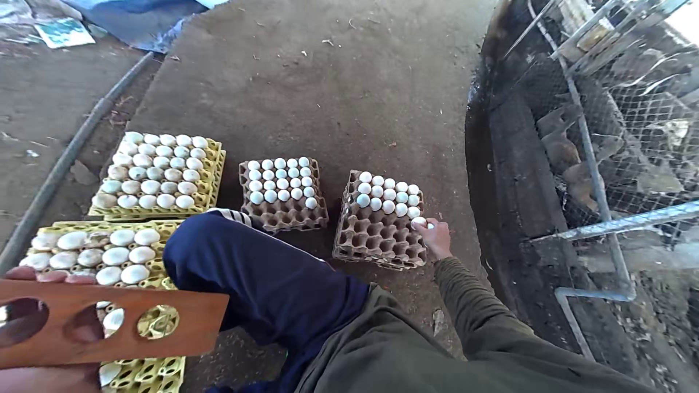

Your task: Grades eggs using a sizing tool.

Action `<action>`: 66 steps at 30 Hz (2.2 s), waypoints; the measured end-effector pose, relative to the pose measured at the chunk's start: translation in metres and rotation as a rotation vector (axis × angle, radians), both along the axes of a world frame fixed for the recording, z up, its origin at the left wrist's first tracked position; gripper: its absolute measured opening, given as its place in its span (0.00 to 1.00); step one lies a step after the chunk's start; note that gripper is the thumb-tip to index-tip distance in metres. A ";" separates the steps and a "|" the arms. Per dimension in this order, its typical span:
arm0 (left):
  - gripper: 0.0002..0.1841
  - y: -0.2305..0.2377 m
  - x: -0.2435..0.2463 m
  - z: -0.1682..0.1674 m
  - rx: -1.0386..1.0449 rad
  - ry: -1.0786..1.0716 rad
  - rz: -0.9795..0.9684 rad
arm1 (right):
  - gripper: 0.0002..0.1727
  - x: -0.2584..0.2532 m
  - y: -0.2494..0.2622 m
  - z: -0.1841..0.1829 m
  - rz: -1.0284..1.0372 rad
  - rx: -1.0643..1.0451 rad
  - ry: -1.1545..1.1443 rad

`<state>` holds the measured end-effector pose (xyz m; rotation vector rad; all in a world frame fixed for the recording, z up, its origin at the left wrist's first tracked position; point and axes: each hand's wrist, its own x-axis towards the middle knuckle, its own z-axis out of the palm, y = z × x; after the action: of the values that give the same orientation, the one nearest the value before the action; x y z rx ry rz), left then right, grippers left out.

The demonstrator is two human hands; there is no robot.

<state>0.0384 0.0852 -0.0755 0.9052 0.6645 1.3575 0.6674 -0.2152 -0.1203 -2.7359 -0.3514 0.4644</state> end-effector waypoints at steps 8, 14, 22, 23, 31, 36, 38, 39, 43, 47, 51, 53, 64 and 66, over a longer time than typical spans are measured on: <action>0.45 -0.041 0.052 0.059 -0.054 -0.095 -0.022 | 0.20 -0.043 0.047 0.070 0.268 0.267 -0.023; 0.46 -0.068 0.097 0.075 -0.217 -0.247 0.003 | 0.36 -0.194 0.150 0.158 0.824 0.960 0.368; 0.43 -0.086 0.104 0.077 -0.333 -0.272 0.107 | 0.26 -0.340 0.228 0.183 1.751 0.920 0.283; 0.42 -0.088 0.102 0.077 -0.344 -0.266 0.126 | 0.27 -0.349 0.231 0.184 1.785 0.918 0.266; 0.42 -0.096 0.092 0.082 -0.354 -0.311 0.118 | 0.27 -0.379 0.236 0.168 1.930 0.818 0.048; 0.40 -0.098 0.092 0.083 -0.334 -0.324 0.113 | 0.22 -0.380 0.235 0.166 1.918 0.891 0.007; 0.41 -0.098 0.092 0.082 -0.309 -0.306 0.095 | 0.22 -0.379 0.234 0.169 1.910 0.911 -0.008; 0.41 -0.099 0.092 0.083 -0.297 -0.295 0.090 | 0.22 -0.378 0.233 0.170 1.901 0.908 -0.021; 0.40 -0.098 0.094 0.083 -0.254 -0.235 0.102 | 0.26 -0.377 0.230 0.173 1.882 0.833 -0.074; 0.39 -0.097 0.095 0.085 -0.251 -0.181 0.107 | 0.27 -0.374 0.227 0.167 1.872 0.873 -0.113; 0.40 -0.097 0.094 0.083 -0.228 -0.208 0.088 | 0.25 -0.365 0.211 0.171 1.583 0.989 0.393; 0.40 -0.095 0.094 0.083 -0.231 -0.249 0.091 | 0.25 -0.354 0.203 0.180 1.312 0.966 0.865; 0.44 -0.088 0.089 0.071 -0.132 -0.232 0.046 | 0.28 -0.278 0.178 0.170 0.817 1.008 1.824; 0.45 -0.087 0.088 0.070 -0.125 -0.197 0.054 | 0.27 -0.262 0.171 0.167 0.773 1.036 1.783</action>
<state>0.1265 -0.0018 -0.0057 0.6481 0.6178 1.4153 0.4055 -0.0439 0.0465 -0.4973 -0.7251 1.8497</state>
